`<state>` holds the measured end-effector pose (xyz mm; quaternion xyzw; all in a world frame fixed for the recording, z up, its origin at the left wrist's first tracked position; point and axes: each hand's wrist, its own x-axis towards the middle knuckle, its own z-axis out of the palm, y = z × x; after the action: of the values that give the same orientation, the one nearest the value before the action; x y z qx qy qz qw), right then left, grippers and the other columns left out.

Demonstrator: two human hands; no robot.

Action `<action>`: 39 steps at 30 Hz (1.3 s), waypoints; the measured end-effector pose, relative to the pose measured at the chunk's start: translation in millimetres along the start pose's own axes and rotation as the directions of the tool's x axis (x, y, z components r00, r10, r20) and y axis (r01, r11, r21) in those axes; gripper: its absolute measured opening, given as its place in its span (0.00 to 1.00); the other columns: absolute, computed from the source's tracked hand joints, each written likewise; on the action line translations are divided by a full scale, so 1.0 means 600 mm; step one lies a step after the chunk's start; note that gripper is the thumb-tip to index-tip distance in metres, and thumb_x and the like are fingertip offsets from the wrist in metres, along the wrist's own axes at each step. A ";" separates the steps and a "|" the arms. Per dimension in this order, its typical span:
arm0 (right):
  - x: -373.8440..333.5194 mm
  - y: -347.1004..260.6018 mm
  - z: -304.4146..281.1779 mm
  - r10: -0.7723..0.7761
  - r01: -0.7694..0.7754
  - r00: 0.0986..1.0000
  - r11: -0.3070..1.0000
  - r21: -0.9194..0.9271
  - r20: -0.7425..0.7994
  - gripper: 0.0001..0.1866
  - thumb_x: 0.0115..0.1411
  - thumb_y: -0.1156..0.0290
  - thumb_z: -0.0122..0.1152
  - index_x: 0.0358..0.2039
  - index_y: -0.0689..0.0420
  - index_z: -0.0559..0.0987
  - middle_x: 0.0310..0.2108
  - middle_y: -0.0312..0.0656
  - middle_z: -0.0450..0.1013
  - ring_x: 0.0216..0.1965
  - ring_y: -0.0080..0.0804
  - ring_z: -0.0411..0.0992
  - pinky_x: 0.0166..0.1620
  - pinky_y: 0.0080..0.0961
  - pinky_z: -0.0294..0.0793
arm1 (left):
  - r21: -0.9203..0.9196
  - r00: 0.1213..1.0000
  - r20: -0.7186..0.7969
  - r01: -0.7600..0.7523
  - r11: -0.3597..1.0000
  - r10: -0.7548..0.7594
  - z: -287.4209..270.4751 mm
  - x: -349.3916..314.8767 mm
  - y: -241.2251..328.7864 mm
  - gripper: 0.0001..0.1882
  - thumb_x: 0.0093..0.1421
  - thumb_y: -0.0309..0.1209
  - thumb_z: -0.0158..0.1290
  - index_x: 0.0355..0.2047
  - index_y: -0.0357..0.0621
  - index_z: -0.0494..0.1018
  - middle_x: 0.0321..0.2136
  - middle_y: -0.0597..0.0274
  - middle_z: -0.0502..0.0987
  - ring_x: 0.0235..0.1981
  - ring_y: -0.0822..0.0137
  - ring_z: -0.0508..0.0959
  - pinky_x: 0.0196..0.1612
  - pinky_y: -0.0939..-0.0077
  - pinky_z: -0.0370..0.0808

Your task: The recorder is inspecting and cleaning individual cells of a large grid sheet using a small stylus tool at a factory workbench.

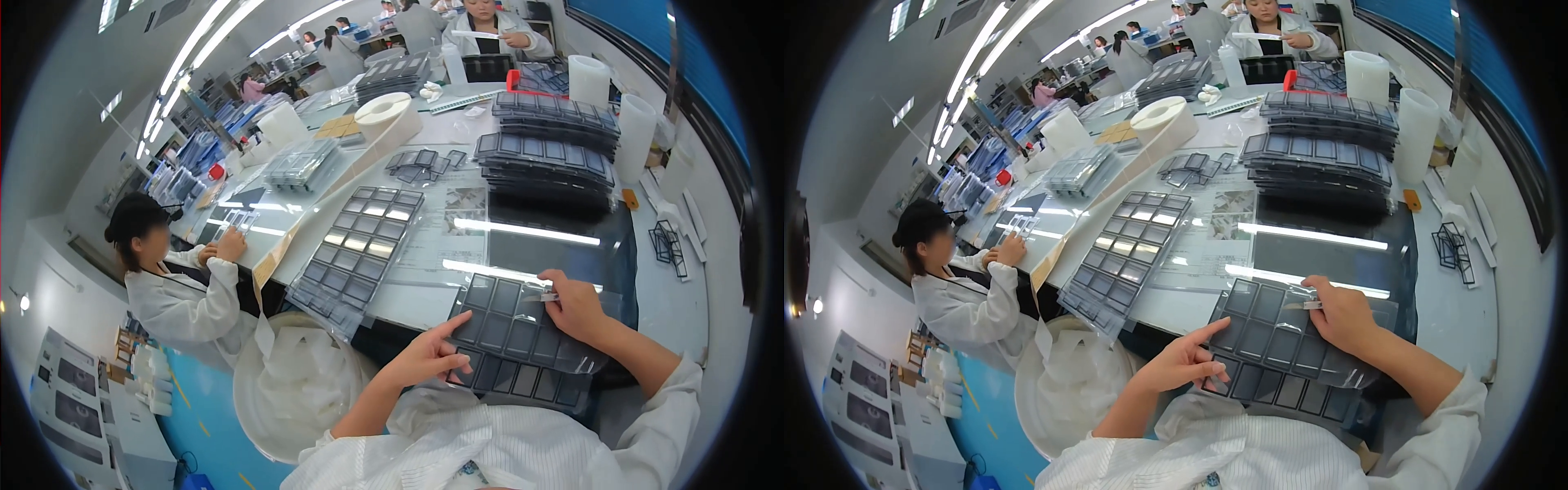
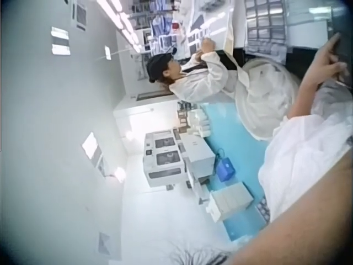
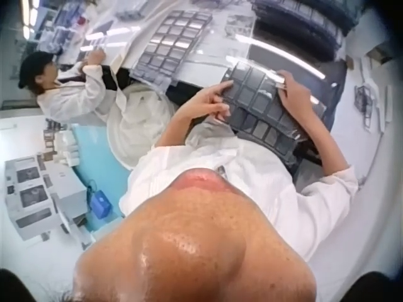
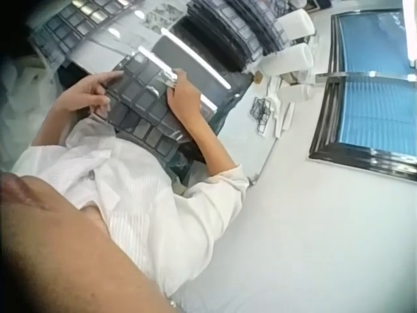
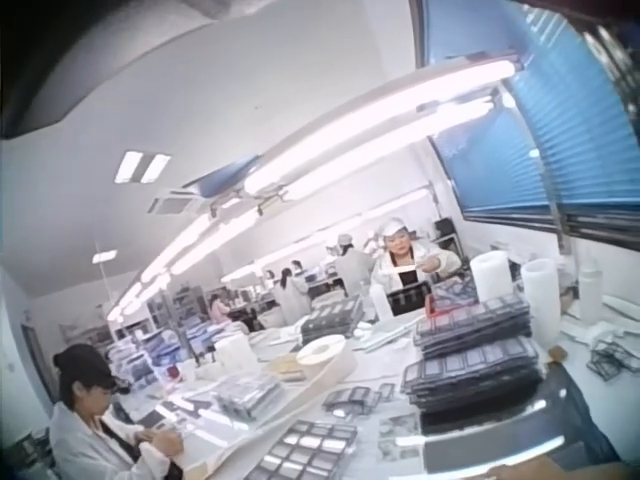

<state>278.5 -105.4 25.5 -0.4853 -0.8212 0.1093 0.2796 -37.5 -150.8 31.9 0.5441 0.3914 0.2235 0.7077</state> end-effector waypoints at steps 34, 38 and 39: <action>-0.011 0.005 0.011 -0.028 0.030 0.999 0.995 0.094 -0.020 0.19 0.53 0.74 0.59 0.46 0.52 0.70 0.21 0.45 0.73 0.25 0.48 0.74 0.29 0.39 0.71 | 0.773 0.920 0.121 -0.323 0.546 0.373 0.035 -0.325 0.124 0.08 0.53 0.26 0.62 0.35 0.43 0.81 0.24 0.60 0.81 0.21 0.63 0.79 0.25 0.78 0.72; -0.015 0.013 0.013 -0.112 0.122 0.988 0.989 0.087 -0.109 0.18 0.50 0.80 0.59 0.43 0.55 0.73 0.23 0.44 0.74 0.23 0.40 0.75 0.27 0.29 0.72 | 0.743 0.934 -0.041 -0.209 0.636 0.354 0.030 -0.339 0.112 0.07 0.55 0.29 0.61 0.35 0.44 0.80 0.23 0.61 0.80 0.20 0.63 0.78 0.24 0.77 0.71; -0.017 0.013 0.012 -0.136 0.145 0.985 0.986 0.087 -0.104 0.18 0.50 0.80 0.59 0.43 0.55 0.73 0.23 0.44 0.74 0.23 0.40 0.75 0.27 0.29 0.72 | 0.777 0.952 -0.049 -0.154 0.610 0.302 0.035 -0.335 0.120 0.08 0.56 0.31 0.60 0.36 0.44 0.79 0.25 0.63 0.80 0.20 0.63 0.78 0.24 0.77 0.72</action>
<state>284.1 -109.4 12.2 -0.4170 -0.8327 0.1043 0.3490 -132.3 -290.3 164.3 0.8153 0.4365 0.1722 0.3392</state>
